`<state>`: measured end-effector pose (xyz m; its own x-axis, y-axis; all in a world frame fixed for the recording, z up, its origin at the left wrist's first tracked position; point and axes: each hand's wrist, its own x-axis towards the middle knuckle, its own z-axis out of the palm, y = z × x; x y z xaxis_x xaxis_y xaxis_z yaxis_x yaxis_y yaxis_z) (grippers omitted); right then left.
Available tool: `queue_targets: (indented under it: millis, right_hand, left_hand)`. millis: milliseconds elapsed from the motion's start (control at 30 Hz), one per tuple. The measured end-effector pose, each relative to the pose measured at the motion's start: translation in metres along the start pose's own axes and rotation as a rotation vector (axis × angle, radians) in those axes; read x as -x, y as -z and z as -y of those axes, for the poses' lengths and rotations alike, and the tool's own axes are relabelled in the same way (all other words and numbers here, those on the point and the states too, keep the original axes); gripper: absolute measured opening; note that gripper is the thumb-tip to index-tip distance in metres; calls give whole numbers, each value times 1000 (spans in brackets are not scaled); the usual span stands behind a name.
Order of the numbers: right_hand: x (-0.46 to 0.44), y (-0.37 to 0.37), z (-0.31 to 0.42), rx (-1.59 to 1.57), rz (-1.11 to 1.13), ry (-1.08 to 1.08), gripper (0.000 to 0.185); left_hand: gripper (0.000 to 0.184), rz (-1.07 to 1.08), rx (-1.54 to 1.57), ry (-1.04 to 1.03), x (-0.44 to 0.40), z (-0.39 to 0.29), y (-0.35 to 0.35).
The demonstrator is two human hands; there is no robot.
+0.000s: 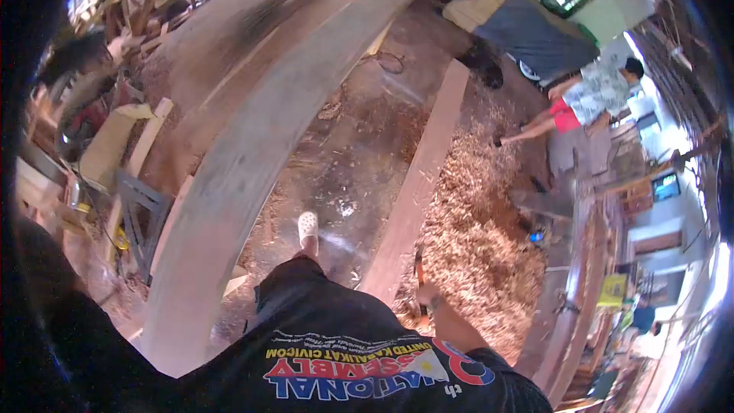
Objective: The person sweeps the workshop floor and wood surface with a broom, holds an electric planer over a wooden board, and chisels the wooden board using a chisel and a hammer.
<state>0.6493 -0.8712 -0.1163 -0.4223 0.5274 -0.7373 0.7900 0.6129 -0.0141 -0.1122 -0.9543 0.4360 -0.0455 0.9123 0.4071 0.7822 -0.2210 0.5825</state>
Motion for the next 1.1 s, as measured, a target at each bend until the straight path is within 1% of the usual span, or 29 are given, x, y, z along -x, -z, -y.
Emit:
queue_targets:
  millis: [33, 67, 100, 133, 200, 433, 533, 700, 800, 900, 967, 1033, 1100]
  right_hand:
    - [8, -1, -9, 38, 164, -30, 32]
    - [15, 6, -19, -96, 263, -119, 32]
    - [21, 17, -29, -290, 314, -251, 32]
    - [23, 30, -39, -446, 311, -344, 33]
    - [18, 64, -60, -645, 272, -471, 33]
    - [-41, 194, -121, -876, 43, -537, 35]
    - [-73, 234, -150, -918, -2, -543, 36]
    - [-139, 273, -220, -904, 46, -530, 38]
    - [-182, 296, -280, -817, 141, -482, 40]
    - [-227, 334, -351, -652, 273, -381, 41]
    - [-260, 373, -400, -521, 325, -282, 42]
    - [-298, 411, -448, -376, 362, -183, 43]
    - [-345, 465, -490, -233, 359, -113, 44]
  left_hand:
    - [32, -28, -6, 19, -8, 17, -3]
    - [31, -55, -13, 31, -19, 32, -6]
    - [31, -71, -13, 39, -35, 47, -10]
    - [31, -82, -14, 40, -53, 61, -14]
    - [31, -88, -1, 42, -97, 85, -25]
    - [30, -64, 63, -25, -270, 140, -65]
    - [30, -44, 100, -59, -342, 154, -94]
    - [30, -62, 145, -119, -456, 168, -150]
    - [30, -71, 178, -154, -535, 164, -183]
    - [30, -97, 266, -171, -615, 156, -217]
    - [29, -95, 337, -214, -676, 147, -232]
    - [29, -80, 463, -245, -731, 144, -249]
    - [29, -66, 651, -269, -783, 150, -278]
